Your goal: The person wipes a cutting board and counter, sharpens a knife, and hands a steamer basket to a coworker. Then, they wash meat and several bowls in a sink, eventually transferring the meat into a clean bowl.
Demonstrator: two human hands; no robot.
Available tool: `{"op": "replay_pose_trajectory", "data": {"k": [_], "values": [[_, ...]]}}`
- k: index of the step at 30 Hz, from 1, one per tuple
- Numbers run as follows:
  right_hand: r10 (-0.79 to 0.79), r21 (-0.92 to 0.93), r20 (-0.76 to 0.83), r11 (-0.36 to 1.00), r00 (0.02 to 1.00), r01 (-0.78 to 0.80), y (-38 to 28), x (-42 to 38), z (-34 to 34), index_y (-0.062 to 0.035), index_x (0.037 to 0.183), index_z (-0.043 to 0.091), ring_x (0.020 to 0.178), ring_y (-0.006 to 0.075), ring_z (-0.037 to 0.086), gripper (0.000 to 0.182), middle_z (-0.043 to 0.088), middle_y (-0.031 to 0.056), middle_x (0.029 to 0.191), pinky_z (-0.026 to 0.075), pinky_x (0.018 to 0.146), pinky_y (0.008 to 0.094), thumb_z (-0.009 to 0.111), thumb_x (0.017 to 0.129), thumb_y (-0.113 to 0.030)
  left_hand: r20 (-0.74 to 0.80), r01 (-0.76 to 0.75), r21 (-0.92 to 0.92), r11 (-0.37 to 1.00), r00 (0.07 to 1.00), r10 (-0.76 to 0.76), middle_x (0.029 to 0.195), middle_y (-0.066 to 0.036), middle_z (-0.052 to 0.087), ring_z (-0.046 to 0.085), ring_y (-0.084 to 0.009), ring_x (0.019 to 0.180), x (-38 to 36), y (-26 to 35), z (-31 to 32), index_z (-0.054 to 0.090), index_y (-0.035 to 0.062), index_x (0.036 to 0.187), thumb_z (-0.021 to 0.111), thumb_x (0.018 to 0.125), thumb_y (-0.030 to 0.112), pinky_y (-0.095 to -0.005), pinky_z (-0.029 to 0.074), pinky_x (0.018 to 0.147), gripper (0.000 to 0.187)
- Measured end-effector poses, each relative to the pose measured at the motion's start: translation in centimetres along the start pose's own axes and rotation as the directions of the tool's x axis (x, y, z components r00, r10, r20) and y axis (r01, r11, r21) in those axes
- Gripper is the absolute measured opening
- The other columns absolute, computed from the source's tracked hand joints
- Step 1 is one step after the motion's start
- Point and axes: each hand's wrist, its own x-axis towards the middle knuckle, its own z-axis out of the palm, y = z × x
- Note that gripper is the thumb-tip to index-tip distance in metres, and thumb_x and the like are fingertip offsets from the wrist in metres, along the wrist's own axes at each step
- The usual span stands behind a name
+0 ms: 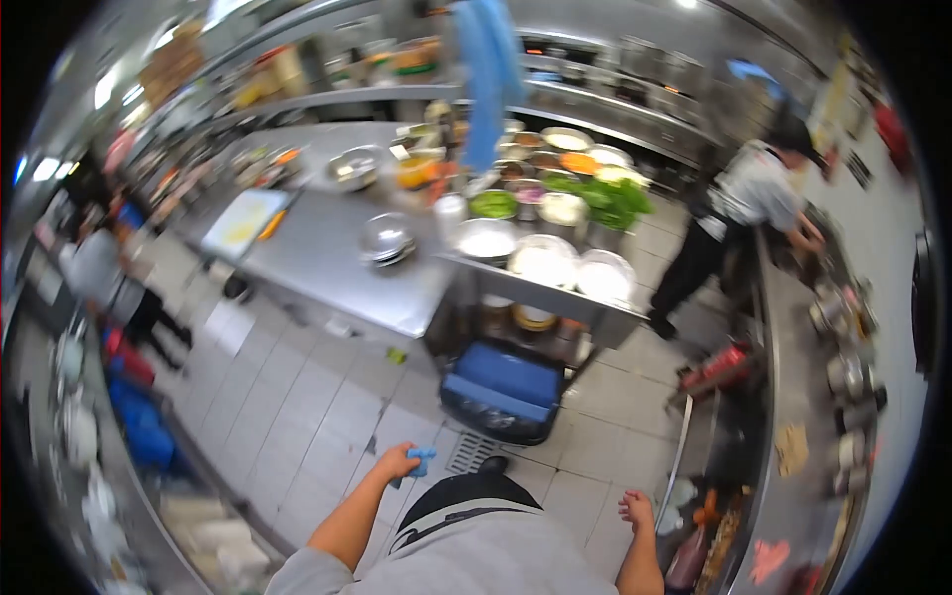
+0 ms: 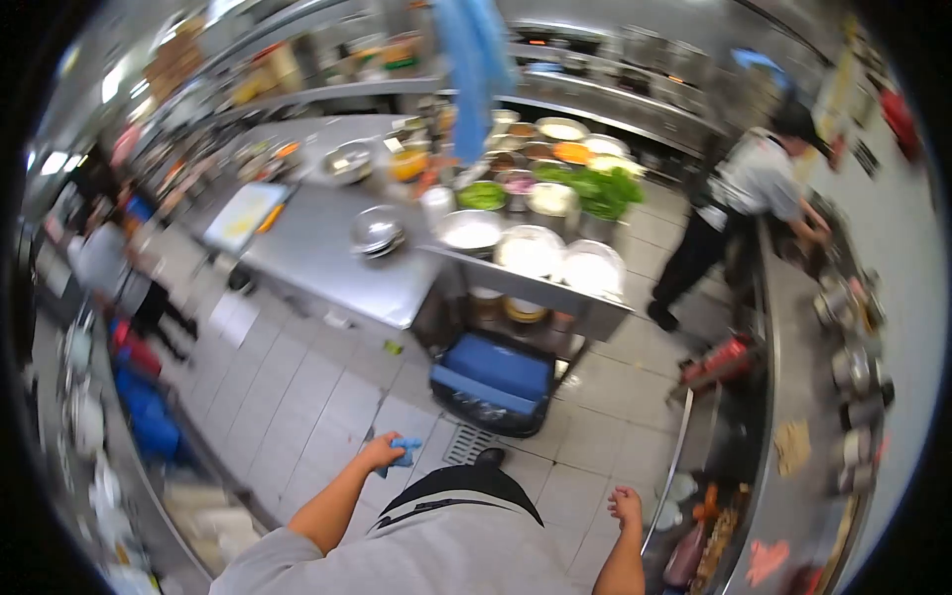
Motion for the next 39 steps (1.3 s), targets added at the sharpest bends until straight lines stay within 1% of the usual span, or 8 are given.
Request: {"op": "replay_pose_trajectory", "data": {"k": [6,12,15,19,26,29,32,39], "values": [[0.062,-0.197,0.247,0.980,0.967,-0.012,1.6,1.3,10.2,-0.0124,0.124,0.058,0.065,0.0211,0.067,0.027,0.072,0.0082,0.093,0.052,0.054,0.0353,0.060,0.098,-0.020,0.044,0.404,0.272,0.873,0.901,-0.431,0.118,-0.023,0.071,0.069,-0.0362,0.112,-20.0,-23.1,7.0,0.072,0.0048,0.121,0.072,0.081,0.050,-0.0432,0.055,0.094,0.060],[0.113,-0.485,0.484,0.860,0.868,0.159,-0.1,-3.9,21.5,-0.0106,0.144,0.047,0.070,0.0206,0.069,0.054,0.074,0.0083,0.098,0.053,0.058,0.0355,0.068,0.095,-0.018,0.174,0.679,0.033,0.733,0.719,-0.673,0.125,-0.022,0.070,0.067,-0.0357,0.116,-30.8,-31.1,6.4,0.065,0.0034,0.132,0.075,0.082,0.047,-0.0430,0.054,0.096,0.068],[0.085,-0.587,0.496,0.766,0.864,0.262,-5.7,-7.4,27.2,-0.0103,0.152,0.040,0.077,0.0208,0.070,0.068,0.074,0.0091,0.102,0.055,0.064,0.0362,0.072,0.093,-0.021,-0.116,0.632,-0.290,0.719,0.722,-0.682,0.120,-0.023,0.071,0.069,-0.0355,0.110,-28.8,-33.9,6.3,0.064,0.0026,0.133,0.076,0.082,0.040,-0.0434,0.055,0.093,0.064],[0.159,-0.450,0.734,0.842,0.660,0.297,-13.3,-8.7,38.4,-0.0098,0.155,0.037,0.097,0.0243,0.069,0.073,0.069,0.0126,0.120,0.056,0.082,0.0383,0.073,0.095,-0.030,-0.365,0.124,-0.799,0.588,0.677,-0.639,0.097,-0.014,0.071,0.069,-0.0252,0.090,-20.6,-29.8,-1.3,0.065,0.0028,0.110,0.081,0.079,0.020,-0.0392,0.056,0.079,0.039],[0.253,-0.393,0.897,0.833,0.363,0.390,-25.5,-22.9,66.8,-0.0078,0.159,0.027,0.128,0.0283,0.059,0.074,0.052,0.0145,0.147,0.051,0.104,0.0418,0.063,0.102,-0.039,-0.503,-0.190,-0.715,0.673,0.808,-0.306,0.117,-0.013,0.062,0.059,-0.0173,0.100,-9.2,-21.5,-17.9,0.062,0.0068,0.119,0.083,0.085,0.026,-0.0361,0.053,0.086,0.045],[0.122,-0.172,0.944,0.975,0.306,0.141,-24.9,-22.9,76.6,-0.0072,0.152,0.039,0.121,0.0278,0.062,0.073,0.055,0.0135,0.142,0.052,0.101,0.0426,0.074,0.095,-0.038,-0.295,-0.279,-0.880,0.384,0.955,0.017,0.116,-0.006,0.062,0.062,-0.0149,0.097,-10.9,-17.5,-26.3,0.059,0.0082,0.128,0.068,0.100,0.024,-0.0326,0.053,0.081,0.034],[-0.094,0.017,0.938,0.973,0.333,0.228,-29.0,-26.5,81.4,-0.0062,0.142,0.050,0.116,0.0243,0.064,0.061,0.063,0.0090,0.132,0.053,0.099,0.0423,0.077,0.092,-0.025,-0.392,-0.400,-0.870,0.287,0.916,0.088,0.123,-0.007,0.062,0.063,-0.0163,0.099,-10.7,-19.8,-31.2,0.058,0.0071,0.131,0.058,0.105,0.022,-0.0318,0.054,0.086,0.030],[-0.498,0.066,0.652,0.789,0.572,0.611,-44.7,-23.6,87.5,-0.0047,0.138,0.055,0.113,0.0221,0.065,0.063,0.067,0.0097,0.126,0.052,0.100,0.0385,0.082,0.082,-0.014,-0.233,-0.191,-0.968,0.162,0.925,-0.300,0.118,-0.010,0.068,0.068,-0.0193,0.093,-9.3,-32.4,-35.3,0.061,0.0058,0.125,0.063,0.102,0.028,-0.0318,0.056,0.075,0.032]]}}
